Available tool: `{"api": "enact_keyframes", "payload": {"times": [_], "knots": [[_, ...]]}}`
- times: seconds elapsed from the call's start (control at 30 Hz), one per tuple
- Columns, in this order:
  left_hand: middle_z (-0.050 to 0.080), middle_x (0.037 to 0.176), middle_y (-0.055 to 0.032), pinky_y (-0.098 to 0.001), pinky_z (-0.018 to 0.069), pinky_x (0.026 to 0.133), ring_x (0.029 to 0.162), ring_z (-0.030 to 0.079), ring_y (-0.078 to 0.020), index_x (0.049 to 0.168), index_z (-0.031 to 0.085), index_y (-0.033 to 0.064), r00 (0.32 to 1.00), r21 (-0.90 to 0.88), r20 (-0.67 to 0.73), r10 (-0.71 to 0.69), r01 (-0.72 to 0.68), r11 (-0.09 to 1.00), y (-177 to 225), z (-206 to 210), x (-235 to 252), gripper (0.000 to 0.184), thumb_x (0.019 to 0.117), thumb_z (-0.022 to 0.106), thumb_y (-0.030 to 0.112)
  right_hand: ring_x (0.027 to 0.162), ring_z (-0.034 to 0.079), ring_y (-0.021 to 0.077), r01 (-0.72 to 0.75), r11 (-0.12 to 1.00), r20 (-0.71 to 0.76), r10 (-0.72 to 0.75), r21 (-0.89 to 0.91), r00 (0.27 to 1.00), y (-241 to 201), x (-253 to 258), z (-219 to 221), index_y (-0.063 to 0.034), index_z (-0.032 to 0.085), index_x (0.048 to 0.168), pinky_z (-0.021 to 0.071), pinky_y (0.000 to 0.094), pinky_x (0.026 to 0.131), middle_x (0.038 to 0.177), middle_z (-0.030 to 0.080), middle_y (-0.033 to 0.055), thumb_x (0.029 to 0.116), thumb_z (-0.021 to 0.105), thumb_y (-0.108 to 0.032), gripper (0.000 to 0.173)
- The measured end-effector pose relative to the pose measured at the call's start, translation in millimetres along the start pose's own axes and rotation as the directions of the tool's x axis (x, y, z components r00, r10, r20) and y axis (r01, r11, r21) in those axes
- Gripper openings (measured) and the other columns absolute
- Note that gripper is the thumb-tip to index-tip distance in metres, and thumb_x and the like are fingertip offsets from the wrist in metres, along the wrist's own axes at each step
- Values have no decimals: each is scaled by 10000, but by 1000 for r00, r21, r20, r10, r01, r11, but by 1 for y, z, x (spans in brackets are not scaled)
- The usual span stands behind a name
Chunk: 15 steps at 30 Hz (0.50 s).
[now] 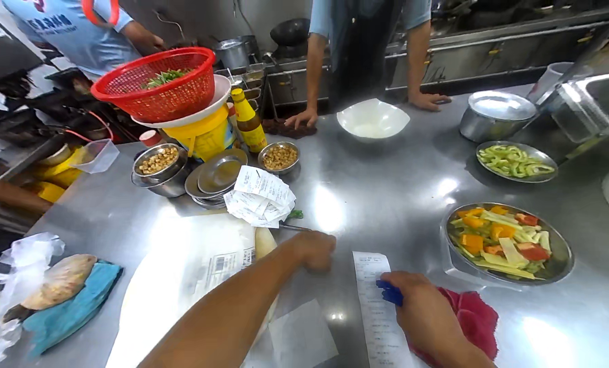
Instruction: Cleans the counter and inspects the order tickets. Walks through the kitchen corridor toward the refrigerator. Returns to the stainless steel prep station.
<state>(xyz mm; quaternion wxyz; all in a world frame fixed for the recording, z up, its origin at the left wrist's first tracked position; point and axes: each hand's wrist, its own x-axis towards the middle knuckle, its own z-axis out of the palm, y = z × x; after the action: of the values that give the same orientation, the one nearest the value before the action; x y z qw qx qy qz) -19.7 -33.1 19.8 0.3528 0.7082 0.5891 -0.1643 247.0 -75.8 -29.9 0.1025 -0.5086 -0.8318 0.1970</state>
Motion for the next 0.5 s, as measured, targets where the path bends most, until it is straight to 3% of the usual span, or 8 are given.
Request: {"api": "enact_keyframes", "payload": {"times": [0.17, 0.3, 0.43, 0.5], "knots": [[701, 1192, -153, -621, 513, 956, 1134, 662, -352, 1252, 673, 77, 999, 45, -6, -45, 45, 998, -3, 10, -77, 320, 1015, 620, 286, 1241, 606, 358, -61, 998, 81, 60, 9, 995, 8, 19, 9, -146, 707, 1292, 523, 548, 1001, 1319, 681, 96, 830, 715, -14, 481], [688, 1251, -119, -593, 510, 992, 1159, 657, -318, 1310, 657, 115, 993, -29, -40, -114, 113, 993, -21, 17, -114, 335, 1012, 619, 263, 1236, 585, 455, -41, 996, 33, 39, 78, 999, 12, 22, 17, -105, 680, 1341, 491, 607, 1021, 1421, 611, 175, 767, 834, -91, 595], [690, 1231, -112, -574, 508, 1000, 1142, 659, -311, 1340, 641, 128, 990, -65, -54, -127, 123, 990, -29, 23, -125, 348, 1021, 611, 264, 1263, 569, 450, -11, 991, -56, 19, 136, 998, 15, 15, 22, -125, 659, 1376, 488, 615, 1024, 1438, 598, 165, 687, 914, -220, 741], [690, 1227, -128, -591, 507, 997, 1149, 656, -328, 1350, 634, 121, 993, -69, -47, -111, 108, 992, -31, 26, -123, 358, 1020, 603, 255, 1302, 550, 431, -18, 982, -101, 38, 191, 994, 16, 9, 19, -110, 640, 1389, 474, 610, 1048, 1445, 591, 164, 694, 904, -285, 763]]}}
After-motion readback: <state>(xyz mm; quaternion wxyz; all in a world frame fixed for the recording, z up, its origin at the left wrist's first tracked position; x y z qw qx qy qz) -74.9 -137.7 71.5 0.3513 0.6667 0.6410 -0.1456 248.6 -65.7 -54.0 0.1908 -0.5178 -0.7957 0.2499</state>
